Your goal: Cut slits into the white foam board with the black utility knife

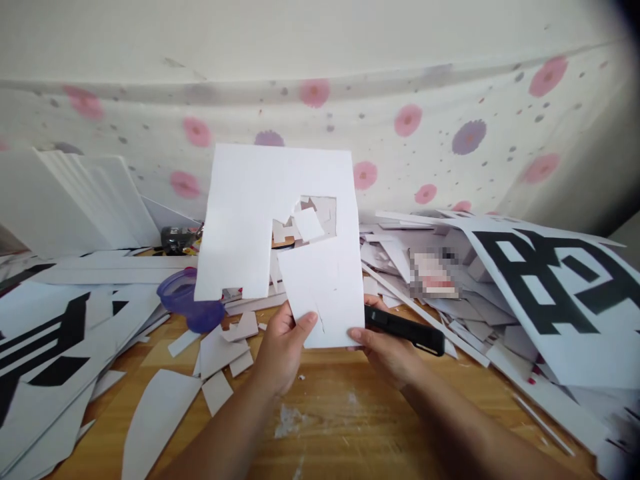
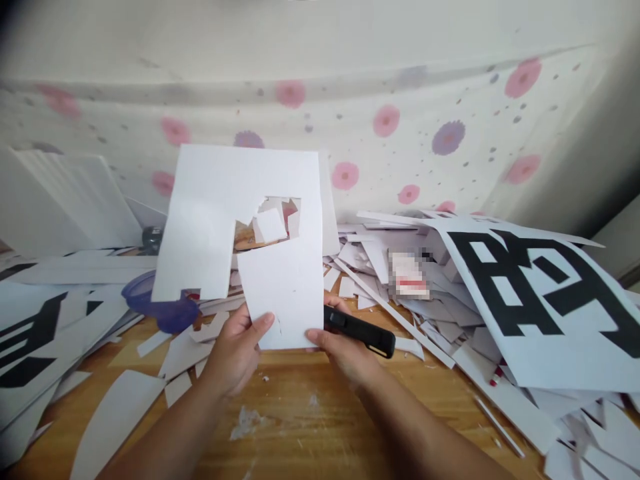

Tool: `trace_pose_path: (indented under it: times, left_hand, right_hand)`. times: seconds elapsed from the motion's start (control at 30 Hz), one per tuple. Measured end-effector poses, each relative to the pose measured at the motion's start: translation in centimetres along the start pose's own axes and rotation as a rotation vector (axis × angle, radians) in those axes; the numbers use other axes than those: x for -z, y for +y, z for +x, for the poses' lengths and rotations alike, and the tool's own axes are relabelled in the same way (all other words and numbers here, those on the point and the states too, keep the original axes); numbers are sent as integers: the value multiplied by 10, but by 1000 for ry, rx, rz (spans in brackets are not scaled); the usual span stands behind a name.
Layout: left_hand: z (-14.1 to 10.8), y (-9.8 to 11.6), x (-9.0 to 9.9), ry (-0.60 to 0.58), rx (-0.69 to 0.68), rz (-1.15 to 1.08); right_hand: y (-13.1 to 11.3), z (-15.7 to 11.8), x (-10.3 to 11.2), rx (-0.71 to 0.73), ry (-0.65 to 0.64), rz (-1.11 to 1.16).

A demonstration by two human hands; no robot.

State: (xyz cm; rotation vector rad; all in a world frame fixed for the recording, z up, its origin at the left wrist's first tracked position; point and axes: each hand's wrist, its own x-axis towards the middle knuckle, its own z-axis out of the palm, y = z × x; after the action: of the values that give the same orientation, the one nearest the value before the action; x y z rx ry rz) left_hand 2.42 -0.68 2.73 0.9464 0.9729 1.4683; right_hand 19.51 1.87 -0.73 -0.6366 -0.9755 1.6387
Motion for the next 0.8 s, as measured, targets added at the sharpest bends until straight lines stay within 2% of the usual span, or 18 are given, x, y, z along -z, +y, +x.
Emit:
trace_pose_path:
  times: [0.2, 0.33, 0.57, 0.8]
  left_hand:
    - [-5, -1, 0, -34, 10, 96]
    - [-5, -2, 0, -15, 33, 132]
    - [-2, -7, -1, 1, 66, -40]
    - [-1, -7, -2, -23, 89, -77]
  right_hand:
    - [3, -6, 2, 4, 1, 21]
    - [8, -5, 2, 3, -30, 65]
    - [7, -7, -3, 75, -47, 32]
    - [3, -8, -5, 111, -19, -44]
